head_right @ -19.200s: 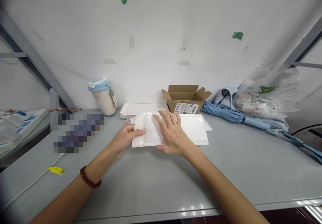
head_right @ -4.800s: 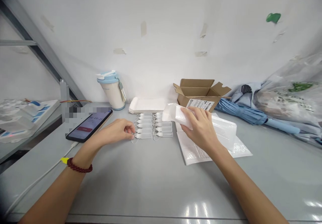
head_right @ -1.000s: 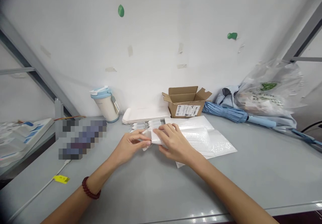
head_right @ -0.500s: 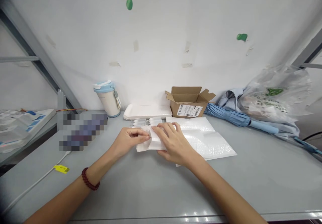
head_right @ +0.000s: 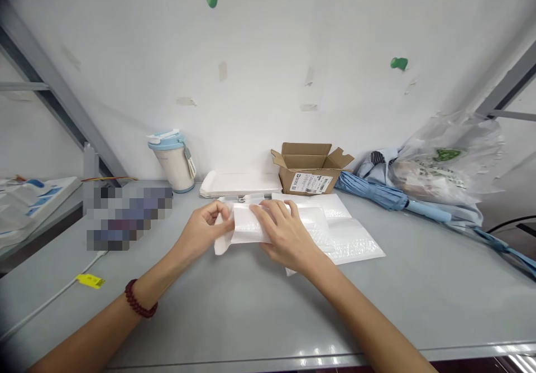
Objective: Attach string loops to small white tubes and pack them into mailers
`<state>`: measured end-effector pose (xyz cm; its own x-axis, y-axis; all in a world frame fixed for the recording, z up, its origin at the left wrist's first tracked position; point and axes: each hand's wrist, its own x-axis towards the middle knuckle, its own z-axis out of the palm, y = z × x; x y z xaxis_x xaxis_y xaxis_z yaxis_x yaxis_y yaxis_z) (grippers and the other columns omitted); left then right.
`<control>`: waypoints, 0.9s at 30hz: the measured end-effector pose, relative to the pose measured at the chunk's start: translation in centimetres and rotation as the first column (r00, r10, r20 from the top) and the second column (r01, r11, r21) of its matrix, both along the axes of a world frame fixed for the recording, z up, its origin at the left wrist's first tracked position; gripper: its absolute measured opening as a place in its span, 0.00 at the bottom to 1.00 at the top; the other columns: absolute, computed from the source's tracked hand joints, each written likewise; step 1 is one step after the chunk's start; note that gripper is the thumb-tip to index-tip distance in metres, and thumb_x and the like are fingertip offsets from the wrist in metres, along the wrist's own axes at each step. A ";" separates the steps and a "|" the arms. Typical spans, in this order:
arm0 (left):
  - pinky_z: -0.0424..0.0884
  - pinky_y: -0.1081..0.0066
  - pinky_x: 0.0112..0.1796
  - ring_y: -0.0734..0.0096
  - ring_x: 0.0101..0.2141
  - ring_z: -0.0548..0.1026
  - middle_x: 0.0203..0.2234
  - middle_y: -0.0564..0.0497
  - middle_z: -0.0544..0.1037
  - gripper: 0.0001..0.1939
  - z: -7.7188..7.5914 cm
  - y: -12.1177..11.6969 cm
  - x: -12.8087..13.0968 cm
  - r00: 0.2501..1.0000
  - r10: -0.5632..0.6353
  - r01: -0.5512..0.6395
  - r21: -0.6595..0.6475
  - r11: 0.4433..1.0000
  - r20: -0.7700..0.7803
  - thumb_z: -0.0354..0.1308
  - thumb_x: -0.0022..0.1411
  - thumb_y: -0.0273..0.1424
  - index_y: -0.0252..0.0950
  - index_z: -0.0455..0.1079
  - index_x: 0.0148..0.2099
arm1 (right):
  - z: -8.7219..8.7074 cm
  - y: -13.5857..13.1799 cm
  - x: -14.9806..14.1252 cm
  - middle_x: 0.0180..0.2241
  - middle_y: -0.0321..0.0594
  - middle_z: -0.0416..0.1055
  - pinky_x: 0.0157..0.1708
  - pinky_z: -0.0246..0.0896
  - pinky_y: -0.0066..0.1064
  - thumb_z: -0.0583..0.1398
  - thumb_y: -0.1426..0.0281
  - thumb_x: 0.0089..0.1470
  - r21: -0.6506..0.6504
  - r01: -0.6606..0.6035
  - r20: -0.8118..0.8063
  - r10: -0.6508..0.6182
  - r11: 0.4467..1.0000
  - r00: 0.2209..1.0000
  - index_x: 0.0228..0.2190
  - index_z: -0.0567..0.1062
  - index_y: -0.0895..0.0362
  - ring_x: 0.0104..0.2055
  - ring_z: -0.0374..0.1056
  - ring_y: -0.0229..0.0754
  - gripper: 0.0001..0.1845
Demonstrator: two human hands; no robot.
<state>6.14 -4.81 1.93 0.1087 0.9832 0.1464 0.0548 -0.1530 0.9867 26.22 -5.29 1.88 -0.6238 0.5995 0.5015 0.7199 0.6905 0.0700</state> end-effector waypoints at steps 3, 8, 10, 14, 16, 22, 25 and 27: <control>0.66 0.72 0.33 0.70 0.32 0.72 0.30 0.54 0.75 0.23 0.4 0.1 -0.5 0.991 -0.005 0.014 -0.063 0.998 0.134 0.64 0.47 0.33 0.39 0.60 0.45 | 0.1 0.4 0.5 0.49 0.53 0.62 0.47 0.50 0.46 0.57 0.75 0.45 0.008 0.020 -0.035 -0.019 1.000 0.999 0.53 0.59 0.60 0.51 0.56 0.54 0.31; 0.66 0.72 0.34 0.67 0.34 0.73 0.34 0.48 0.77 0.20 0.3 0.1 -0.7 0.983 -0.171 0.180 -0.192 0.965 0.065 0.61 0.51 0.37 0.35 0.67 0.45 | 0.2 0.4 0.5 0.49 0.54 0.61 0.47 0.50 0.47 0.57 0.73 0.46 0.022 -0.004 -0.024 0.005 1.000 1.000 0.53 0.58 0.60 0.50 0.56 0.54 0.31; 0.65 0.74 0.29 0.69 0.30 0.72 0.30 0.49 0.76 0.15 0.0 0.1 -0.4 0.984 -0.178 0.176 -0.221 0.959 0.012 0.61 0.51 0.37 0.32 0.71 0.38 | 0.2 0.1 0.2 0.49 0.54 0.61 0.47 0.50 0.49 0.56 0.73 0.45 0.033 -0.034 0.015 0.033 0.999 0.999 0.54 0.58 0.60 0.50 0.56 0.54 0.32; 0.63 0.75 0.26 0.71 0.26 0.71 0.24 0.52 0.75 0.10 -0.2 -0.2 0.1 0.989 -0.149 0.141 -0.252 0.957 -0.010 0.62 0.48 0.33 0.32 0.72 0.32 | 0.2 -0.4 -0.2 0.50 0.56 0.60 0.49 0.47 0.51 0.55 0.76 0.44 0.050 -0.058 0.081 0.054 0.997 0.995 0.55 0.58 0.61 0.52 0.55 0.55 0.34; 0.64 0.75 0.25 0.71 0.26 0.71 0.23 0.53 0.75 0.09 -0.1 -0.4 0.3 0.990 -0.139 0.137 -0.260 0.956 0.010 0.63 0.46 0.32 0.32 0.73 0.31 | 0.2 -0.6 -0.2 0.52 0.56 0.60 0.50 0.46 0.52 0.55 0.76 0.43 0.050 -0.049 0.104 0.044 0.998 0.994 0.56 0.57 0.61 0.54 0.54 0.55 0.35; 0.68 0.72 0.29 0.66 0.30 0.74 0.27 0.51 0.78 0.16 0.0 -0.8 0.9 0.990 -0.098 0.119 -0.231 0.966 0.100 0.63 0.44 0.26 0.34 0.73 0.39 | -0.2 -1.0 -0.9 0.58 0.60 0.52 0.52 0.44 0.56 0.52 0.79 0.44 0.126 -0.033 0.152 0.014 0.992 0.988 0.57 0.55 0.63 0.61 0.45 0.57 0.36; 0.70 0.70 0.30 0.63 0.31 0.75 0.29 0.50 0.79 0.21 -0.1 -0.9 1.0 0.982 -0.085 0.125 -0.251 0.960 0.167 0.64 0.45 0.28 0.34 0.71 0.44 | -0.5 -1.3 -1.6 0.58 0.59 0.54 0.52 0.46 0.55 0.48 0.82 0.49 0.230 -0.029 0.162 -0.009 0.973 0.987 0.57 0.56 0.64 0.62 0.45 0.56 0.31; 0.70 0.69 0.30 0.62 0.31 0.76 0.30 0.50 0.79 0.22 -0.1 -1.0 1.0 0.977 -0.082 0.136 -0.279 0.951 0.197 0.63 0.47 0.30 0.35 0.70 0.47 | -0.6 -1.6 -2.0 0.58 0.58 0.56 0.52 0.47 0.53 0.46 0.82 0.52 0.295 -0.016 0.158 -0.032 0.955 0.987 0.56 0.57 0.65 0.61 0.46 0.55 0.28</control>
<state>7.19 -5.80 1.84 0.2160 0.9696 -0.1150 -0.1300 0.1453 0.9808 24.24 -6.91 1.24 -0.7058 0.4453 0.5510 0.6881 0.6157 0.3839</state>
